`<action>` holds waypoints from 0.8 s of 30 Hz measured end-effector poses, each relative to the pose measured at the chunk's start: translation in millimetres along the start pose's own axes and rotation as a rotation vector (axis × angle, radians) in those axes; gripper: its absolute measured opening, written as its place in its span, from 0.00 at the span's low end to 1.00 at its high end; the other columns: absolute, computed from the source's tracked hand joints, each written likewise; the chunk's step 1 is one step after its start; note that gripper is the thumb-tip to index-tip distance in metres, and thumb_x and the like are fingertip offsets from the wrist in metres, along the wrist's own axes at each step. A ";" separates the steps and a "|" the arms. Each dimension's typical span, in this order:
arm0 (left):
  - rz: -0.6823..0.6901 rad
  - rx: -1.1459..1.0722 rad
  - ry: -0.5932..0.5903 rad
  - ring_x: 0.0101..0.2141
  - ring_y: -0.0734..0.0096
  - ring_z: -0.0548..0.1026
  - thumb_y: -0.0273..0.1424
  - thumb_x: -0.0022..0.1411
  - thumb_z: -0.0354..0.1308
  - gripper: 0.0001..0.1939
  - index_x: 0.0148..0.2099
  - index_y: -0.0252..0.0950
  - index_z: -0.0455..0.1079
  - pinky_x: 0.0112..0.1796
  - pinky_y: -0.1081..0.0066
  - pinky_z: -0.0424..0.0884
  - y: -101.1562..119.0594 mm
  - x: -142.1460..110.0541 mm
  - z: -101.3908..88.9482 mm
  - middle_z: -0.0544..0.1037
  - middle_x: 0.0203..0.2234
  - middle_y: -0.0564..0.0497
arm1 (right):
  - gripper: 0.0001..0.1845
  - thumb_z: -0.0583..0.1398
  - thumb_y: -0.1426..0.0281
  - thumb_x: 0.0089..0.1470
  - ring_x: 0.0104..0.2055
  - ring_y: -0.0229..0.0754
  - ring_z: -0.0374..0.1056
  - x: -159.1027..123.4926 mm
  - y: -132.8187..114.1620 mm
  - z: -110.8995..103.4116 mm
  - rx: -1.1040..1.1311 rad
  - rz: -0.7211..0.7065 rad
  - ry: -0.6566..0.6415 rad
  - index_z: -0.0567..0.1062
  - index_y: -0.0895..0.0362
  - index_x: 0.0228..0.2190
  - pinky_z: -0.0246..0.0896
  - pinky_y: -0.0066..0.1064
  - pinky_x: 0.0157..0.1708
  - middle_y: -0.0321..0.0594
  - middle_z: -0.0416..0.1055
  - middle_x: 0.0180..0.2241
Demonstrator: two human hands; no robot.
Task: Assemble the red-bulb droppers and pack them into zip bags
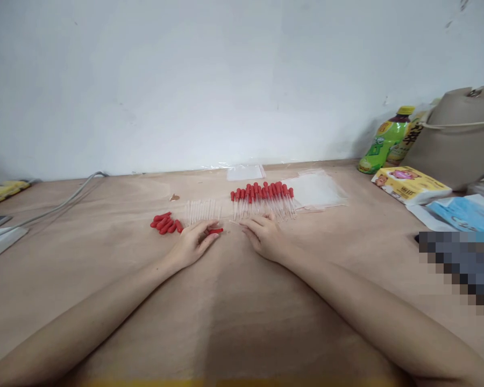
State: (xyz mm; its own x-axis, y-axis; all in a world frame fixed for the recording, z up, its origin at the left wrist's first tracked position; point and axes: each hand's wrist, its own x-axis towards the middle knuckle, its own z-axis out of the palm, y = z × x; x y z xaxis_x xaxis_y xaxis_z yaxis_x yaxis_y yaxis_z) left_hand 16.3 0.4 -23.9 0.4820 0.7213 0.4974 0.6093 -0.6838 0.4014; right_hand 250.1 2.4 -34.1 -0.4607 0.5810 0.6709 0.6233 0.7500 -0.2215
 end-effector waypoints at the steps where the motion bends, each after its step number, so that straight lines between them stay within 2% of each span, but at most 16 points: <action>1: 0.003 -0.022 0.002 0.38 0.69 0.72 0.28 0.61 0.51 0.11 0.46 0.35 0.66 0.40 0.68 0.68 -0.4 0.8 0.8 0.74 0.37 0.47 | 0.11 0.51 0.72 0.56 0.36 0.39 0.66 -2.0 -2.3 -1.1 0.011 -0.011 -0.002 0.70 0.56 0.39 0.50 0.34 0.39 0.42 0.73 0.36; 3: 0.009 -0.068 -0.013 0.39 0.69 0.72 0.28 0.61 0.50 0.10 0.45 0.36 0.68 0.41 0.68 0.68 0.3 2.6 0.1 0.74 0.38 0.47 | 0.11 0.51 0.72 0.55 0.37 0.38 0.66 -3.2 -7.4 -2.1 0.028 -0.004 -0.021 0.70 0.56 0.38 0.49 0.34 0.40 0.41 0.73 0.36; 9: -0.001 -0.101 -0.019 0.35 0.69 0.73 0.29 0.61 0.50 0.10 0.43 0.36 0.69 0.36 0.69 0.69 5.3 3.6 -2.8 0.75 0.34 0.48 | 0.10 0.51 0.71 0.55 0.37 0.37 0.66 0.1 -14.2 2.2 0.043 0.026 -0.089 0.71 0.55 0.36 0.46 0.35 0.42 0.40 0.73 0.35; 19: -0.057 -0.148 -0.001 0.31 0.72 0.73 0.32 0.61 0.52 0.09 0.41 0.35 0.70 0.32 0.73 0.69 8.2 1.3 1.8 0.76 0.31 0.50 | 0.11 0.50 0.70 0.56 0.32 0.36 0.65 2.5 -14.9 4.1 0.114 -0.004 -0.102 0.71 0.56 0.36 0.46 0.35 0.41 0.39 0.72 0.31; 24: -0.009 -0.173 0.031 0.31 0.72 0.73 0.30 0.61 0.51 0.08 0.39 0.35 0.70 0.34 0.73 0.69 5.6 1.1 2.5 0.77 0.30 0.50 | 0.10 0.51 0.70 0.56 0.29 0.35 0.63 2.6 -15.9 4.9 0.174 -0.020 -0.104 0.72 0.57 0.35 0.46 0.34 0.39 0.37 0.71 0.28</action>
State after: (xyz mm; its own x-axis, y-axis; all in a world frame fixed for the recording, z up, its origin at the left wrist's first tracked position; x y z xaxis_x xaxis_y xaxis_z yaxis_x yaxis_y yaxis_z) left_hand 21.8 -2.3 -23.0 0.4552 0.7258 0.5157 0.4947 -0.6877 0.5313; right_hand 235.9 -6.4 -32.2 -0.5401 0.5882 0.6019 0.4988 0.7998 -0.3341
